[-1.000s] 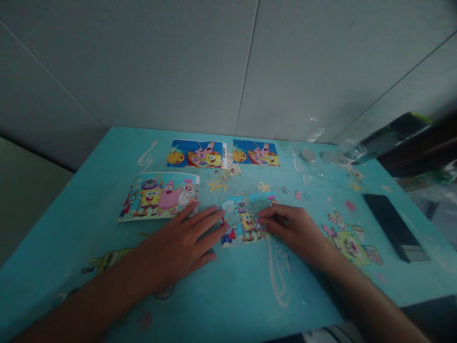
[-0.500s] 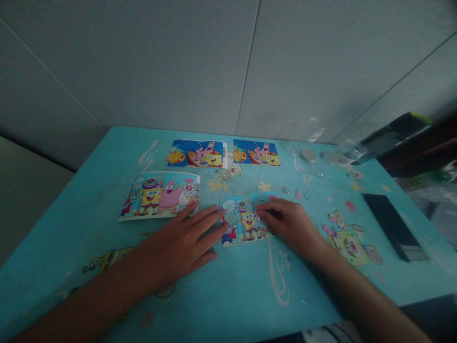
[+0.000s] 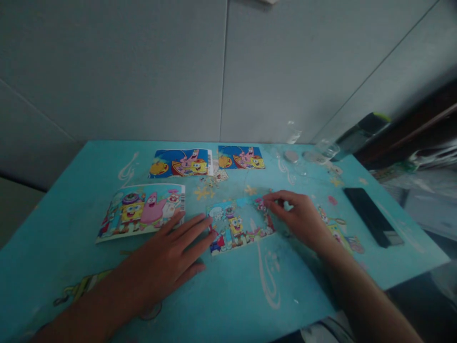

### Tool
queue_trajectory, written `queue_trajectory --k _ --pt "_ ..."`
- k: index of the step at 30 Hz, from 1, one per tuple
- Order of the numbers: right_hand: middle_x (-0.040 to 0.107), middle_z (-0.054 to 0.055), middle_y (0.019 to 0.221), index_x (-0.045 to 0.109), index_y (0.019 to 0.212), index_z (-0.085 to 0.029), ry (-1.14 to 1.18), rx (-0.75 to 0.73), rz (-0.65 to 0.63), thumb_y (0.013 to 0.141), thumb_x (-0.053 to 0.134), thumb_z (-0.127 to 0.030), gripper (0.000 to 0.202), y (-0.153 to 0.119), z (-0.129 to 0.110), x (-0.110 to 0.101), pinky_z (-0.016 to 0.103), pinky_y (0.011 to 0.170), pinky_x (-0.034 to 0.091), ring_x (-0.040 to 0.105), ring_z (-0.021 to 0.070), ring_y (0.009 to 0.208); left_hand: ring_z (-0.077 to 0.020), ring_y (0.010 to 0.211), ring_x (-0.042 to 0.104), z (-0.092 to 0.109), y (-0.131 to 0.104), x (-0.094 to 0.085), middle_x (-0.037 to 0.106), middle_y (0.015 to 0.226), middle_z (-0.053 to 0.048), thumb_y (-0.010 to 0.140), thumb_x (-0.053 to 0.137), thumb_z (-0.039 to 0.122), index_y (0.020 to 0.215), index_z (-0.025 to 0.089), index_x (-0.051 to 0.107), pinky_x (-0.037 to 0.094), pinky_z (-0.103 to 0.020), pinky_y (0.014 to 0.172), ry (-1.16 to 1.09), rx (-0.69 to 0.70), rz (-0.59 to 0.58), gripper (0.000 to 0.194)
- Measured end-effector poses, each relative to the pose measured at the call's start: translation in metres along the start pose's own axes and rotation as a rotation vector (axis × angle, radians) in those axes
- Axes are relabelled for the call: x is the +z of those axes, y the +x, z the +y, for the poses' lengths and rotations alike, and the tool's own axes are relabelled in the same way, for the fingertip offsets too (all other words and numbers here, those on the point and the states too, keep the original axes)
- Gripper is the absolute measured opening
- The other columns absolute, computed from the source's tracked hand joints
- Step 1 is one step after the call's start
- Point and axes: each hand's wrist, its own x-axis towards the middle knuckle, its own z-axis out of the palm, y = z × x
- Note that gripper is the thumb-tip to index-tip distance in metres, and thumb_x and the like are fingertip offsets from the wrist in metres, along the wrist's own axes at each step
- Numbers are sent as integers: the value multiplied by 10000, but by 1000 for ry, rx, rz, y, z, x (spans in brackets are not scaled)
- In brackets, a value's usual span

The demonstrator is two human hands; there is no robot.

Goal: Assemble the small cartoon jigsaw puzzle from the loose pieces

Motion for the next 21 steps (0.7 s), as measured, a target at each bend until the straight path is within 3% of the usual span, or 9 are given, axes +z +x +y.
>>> queue_trajectory --k 3,7,13,21 --pt "782 39 851 820 1023 -224 -113 88 94 931 673 -375 231 3 26 -26 341 726 504 674 205 740 -245 1481 442 -2 1 0 529 1558 -100 1100 483 341 1485 230 555 96 -469 1315 11 25 44 408" --pt "803 49 883 821 980 -222 -142 146 -30 909 669 -394 240 4 51 -48 346 697 518 697 220 755 -232 1462 462 -4 2 -3 549 1541 -89 1099 476 343 1473 235 574 69 -443 1317 39 40 45 401" --pt "791 46 835 815 947 -214 -145 186 -162 891 669 -399 243 3 57 -56 360 706 529 694 219 740 -238 1471 446 -5 3 -6 549 1542 -83 1095 468 337 1495 240 552 82 -457 1314 57 69 34 420" --pt "777 47 821 812 948 -213 -142 226 -14 881 693 -403 234 2 68 -62 342 691 515 681 202 726 -231 1472 438 -4 3 -7 546 1548 -76 1063 459 264 1493 240 558 70 -453 1313 73 78 40 442"
